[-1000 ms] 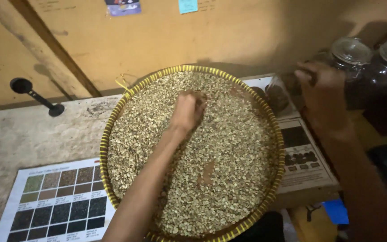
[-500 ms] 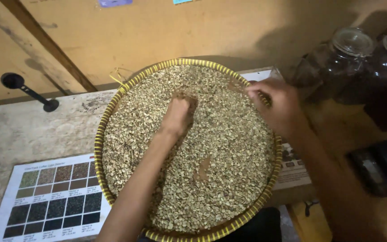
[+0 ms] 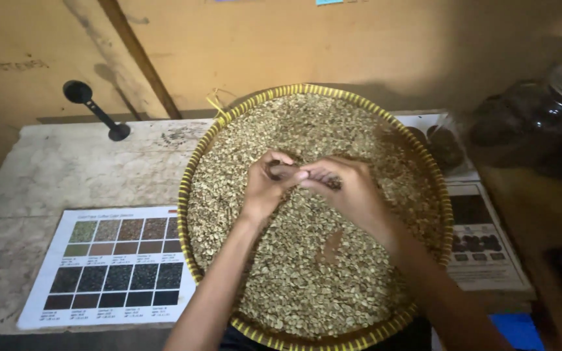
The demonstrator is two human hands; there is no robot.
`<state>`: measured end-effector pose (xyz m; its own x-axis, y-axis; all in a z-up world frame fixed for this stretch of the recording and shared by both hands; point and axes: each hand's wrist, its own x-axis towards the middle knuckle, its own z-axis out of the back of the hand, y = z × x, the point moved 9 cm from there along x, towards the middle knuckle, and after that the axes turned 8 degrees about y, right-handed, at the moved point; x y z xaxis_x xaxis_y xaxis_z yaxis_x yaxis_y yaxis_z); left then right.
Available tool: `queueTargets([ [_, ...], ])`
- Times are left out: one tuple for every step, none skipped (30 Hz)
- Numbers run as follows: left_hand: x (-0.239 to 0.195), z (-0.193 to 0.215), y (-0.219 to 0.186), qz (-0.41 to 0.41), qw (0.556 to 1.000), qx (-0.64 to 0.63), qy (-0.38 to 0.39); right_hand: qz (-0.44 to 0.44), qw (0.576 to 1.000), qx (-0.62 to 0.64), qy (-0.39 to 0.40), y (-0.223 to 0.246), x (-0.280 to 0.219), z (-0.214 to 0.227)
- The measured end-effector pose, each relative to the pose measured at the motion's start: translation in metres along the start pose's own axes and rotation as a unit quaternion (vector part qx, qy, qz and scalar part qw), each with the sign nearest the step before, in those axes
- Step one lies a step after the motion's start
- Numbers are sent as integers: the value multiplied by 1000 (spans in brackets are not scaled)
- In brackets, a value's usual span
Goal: The person sorts green coffee beans in a large woven basket by hand, picking out unwanted items and discarding them. The person repeatedly sifts through the beans with both hands to separate the good beans from the debris.
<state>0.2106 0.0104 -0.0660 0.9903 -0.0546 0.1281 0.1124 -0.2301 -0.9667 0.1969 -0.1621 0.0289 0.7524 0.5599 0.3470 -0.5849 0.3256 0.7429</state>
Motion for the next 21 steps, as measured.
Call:
queueTargets([
  [-2, -1, -4, 0, 1000, -2, -3, 1, 1000, 0, 4, -9, 0, -3],
  [-2, -2, -5, 13, 1000, -2, -3, 5, 999, -26, -18, -17, -1, 0],
  [-3, -4, -6, 26, 1000, -2, -2, 10, 998, -52, -40, -25, -2, 2],
  [-5, -5, -10, 27, 1000, -5, -6, 9, 998, -52, -35, -24, -3, 6],
  [-7, -11, -14, 27, 999, -28, 17, -13, 998, -45, -51, -28, -4, 14],
  [-8, -16, -18, 28, 998, -50, 41, -37, 996, -38, -68, -32, -5, 22],
  [-10, -14, -22, 30, 997, -53, 38, -38, 996, -39, -64, -40, -7, 23],
  [-11, -10, -33, 15, 996, 79, 30, -70, 994, -25, -82, -53, -8, 28],
  [-12, -8, -44, 0, 978, 210, 21, -102, 990, -12, -101, -67, -11, 33],
  [-8, 2, -36, -1, 978, 209, 19, -101, 990, -12, -99, -64, -13, 33],
  [-4, 3, -34, -39, 950, 304, 52, -178, 975, 101, -82, -79, -18, 26],
  [-3, 3, -30, -75, 911, 395, 86, -252, 942, 213, -63, -92, -27, 15],
  [-10, -1, -53, -73, 912, 395, 85, -253, 941, 214, -62, -88, -28, 17],
  [-17, -11, -64, -19, 889, 440, 130, -298, 919, 257, -26, -90, -33, 9],
  [-25, -19, -74, 35, 859, 480, 174, -340, 891, 300, 10, -91, -39, 0],
  [-24, -17, -71, 34, 859, 480, 176, -341, 891, 300, 8, -77, -37, 2],
  [-22, -13, -70, 23, 842, 514, 161, -307, 929, 201, 56, -56, -30, 3],
  [-23, -6, -69, 14, 824, 548, 143, -267, 952, 102, 107, -34, -21, 0],
  [-21, 0, -65, 16, 824, 548, 143, -267, 952, 103, 109, -40, -23, -4],
  [-20, 9, -68, -4, 820, 564, 103, -245, 960, 55, 124, -43, -22, -8],
  [-19, 19, -70, -23, 813, 578, 63, -223, 965, 7, 140, -45, -22, -13],
])
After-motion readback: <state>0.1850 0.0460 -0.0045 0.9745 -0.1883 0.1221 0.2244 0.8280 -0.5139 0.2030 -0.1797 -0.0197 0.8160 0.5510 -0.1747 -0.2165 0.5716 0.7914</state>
